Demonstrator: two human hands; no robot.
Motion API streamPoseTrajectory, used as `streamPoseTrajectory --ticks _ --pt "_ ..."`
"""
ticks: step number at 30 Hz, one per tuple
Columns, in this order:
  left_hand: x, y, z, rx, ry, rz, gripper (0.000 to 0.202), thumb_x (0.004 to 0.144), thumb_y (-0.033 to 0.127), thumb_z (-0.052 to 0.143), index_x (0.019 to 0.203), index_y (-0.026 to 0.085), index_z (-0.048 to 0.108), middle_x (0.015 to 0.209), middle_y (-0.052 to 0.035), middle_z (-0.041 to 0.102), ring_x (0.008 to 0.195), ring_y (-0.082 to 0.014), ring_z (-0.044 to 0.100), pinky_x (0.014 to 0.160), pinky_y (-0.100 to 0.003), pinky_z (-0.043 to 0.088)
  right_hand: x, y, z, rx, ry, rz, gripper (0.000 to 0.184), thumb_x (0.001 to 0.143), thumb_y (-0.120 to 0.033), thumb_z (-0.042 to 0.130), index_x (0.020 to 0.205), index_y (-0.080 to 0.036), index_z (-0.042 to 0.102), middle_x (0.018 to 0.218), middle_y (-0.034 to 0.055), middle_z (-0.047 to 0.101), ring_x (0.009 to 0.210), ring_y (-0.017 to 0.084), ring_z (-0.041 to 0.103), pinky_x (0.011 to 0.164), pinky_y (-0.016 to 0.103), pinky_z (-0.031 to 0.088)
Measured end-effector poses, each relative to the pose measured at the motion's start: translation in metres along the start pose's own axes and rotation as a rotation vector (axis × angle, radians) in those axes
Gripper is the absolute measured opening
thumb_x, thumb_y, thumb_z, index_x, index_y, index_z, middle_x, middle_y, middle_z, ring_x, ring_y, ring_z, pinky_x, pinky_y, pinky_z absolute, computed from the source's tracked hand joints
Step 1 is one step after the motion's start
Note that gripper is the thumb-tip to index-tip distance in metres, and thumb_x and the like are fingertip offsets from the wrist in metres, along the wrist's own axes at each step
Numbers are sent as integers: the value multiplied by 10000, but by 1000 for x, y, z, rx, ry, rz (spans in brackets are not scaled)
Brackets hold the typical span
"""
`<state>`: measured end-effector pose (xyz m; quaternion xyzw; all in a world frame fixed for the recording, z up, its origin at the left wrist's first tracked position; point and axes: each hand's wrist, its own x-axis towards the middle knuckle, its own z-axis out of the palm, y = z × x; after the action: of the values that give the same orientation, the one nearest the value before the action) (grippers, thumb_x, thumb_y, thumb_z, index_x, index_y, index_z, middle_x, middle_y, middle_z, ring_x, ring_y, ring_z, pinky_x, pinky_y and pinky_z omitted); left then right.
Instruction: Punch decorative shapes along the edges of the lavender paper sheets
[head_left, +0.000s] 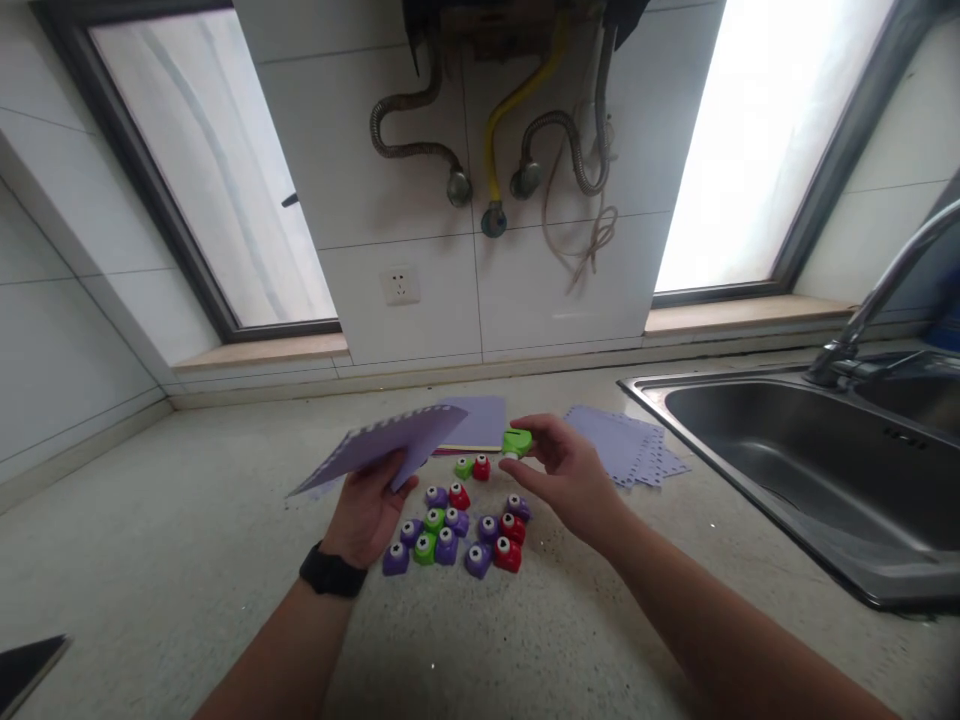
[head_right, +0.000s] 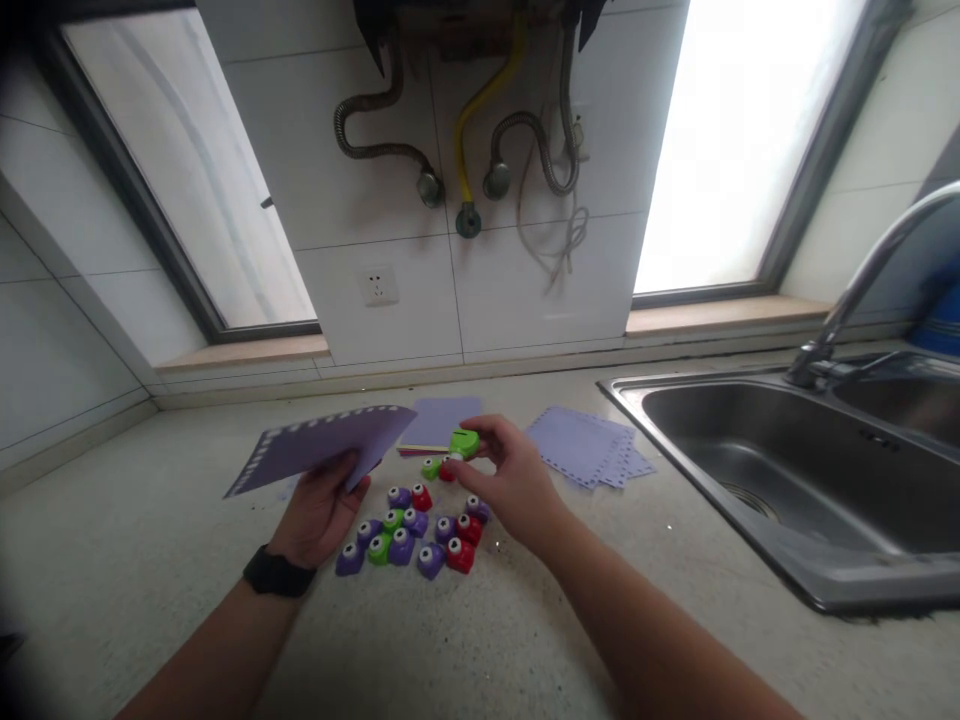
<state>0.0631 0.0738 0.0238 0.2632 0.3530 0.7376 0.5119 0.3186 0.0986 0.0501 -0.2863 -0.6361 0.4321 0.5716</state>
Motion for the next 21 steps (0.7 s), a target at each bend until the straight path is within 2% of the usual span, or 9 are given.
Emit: streamPoseTrajectory --ticks 1,5,10,13,17,21 --pt "0 -1 -1 -6 -6 -10 283 649 77 940 811 214 752 848 35 805 707 -142 753 563 -204 626 -5 3 1 -27 34 -14 396 750 -303 910 1074 -245 690 936 50 720 863 228 686 863 455 571" --pt "-4 -7 -2 3 -38 -56 302 620 98 968 792 231 759 828 51 801 696 -141 740 548 -207 628 -23 10 3 -142 23 -71 331 818 -289 863 1101 -252 694 1003 76 719 921 253 688 879 475 569" --pt "-9 -8 -1 57 -113 -93 286 624 143 986 781 216 758 781 31 778 670 -150 721 572 -236 644 -31 4 4 -205 -29 -201 312 842 -269 842 1125 -261 709 1014 69 715 902 239 674 802 420 565" --pt "-10 -7 -1 83 -168 -105 281 630 179 992 763 211 747 753 24 768 641 -151 714 598 -257 654 -33 -1 6 -247 -28 -284 315 842 -267 846 1122 -259 702 1020 64 722 917 233 675 808 411 555" --pt "-11 -4 0 98 -219 -120 308 625 203 1001 766 229 728 788 29 787 656 -154 733 604 -242 647 -36 -4 10 -236 -12 -266 309 848 -284 841 1120 -257 697 1008 66 713 916 234 676 804 415 552" --pt "-13 -2 2 107 -240 -121 318 640 184 991 741 241 695 745 47 767 728 -168 749 622 -228 645 -37 -4 11 -197 -6 -216 307 845 -295 844 1114 -258 700 1014 68 703 924 240 675 817 425 557"
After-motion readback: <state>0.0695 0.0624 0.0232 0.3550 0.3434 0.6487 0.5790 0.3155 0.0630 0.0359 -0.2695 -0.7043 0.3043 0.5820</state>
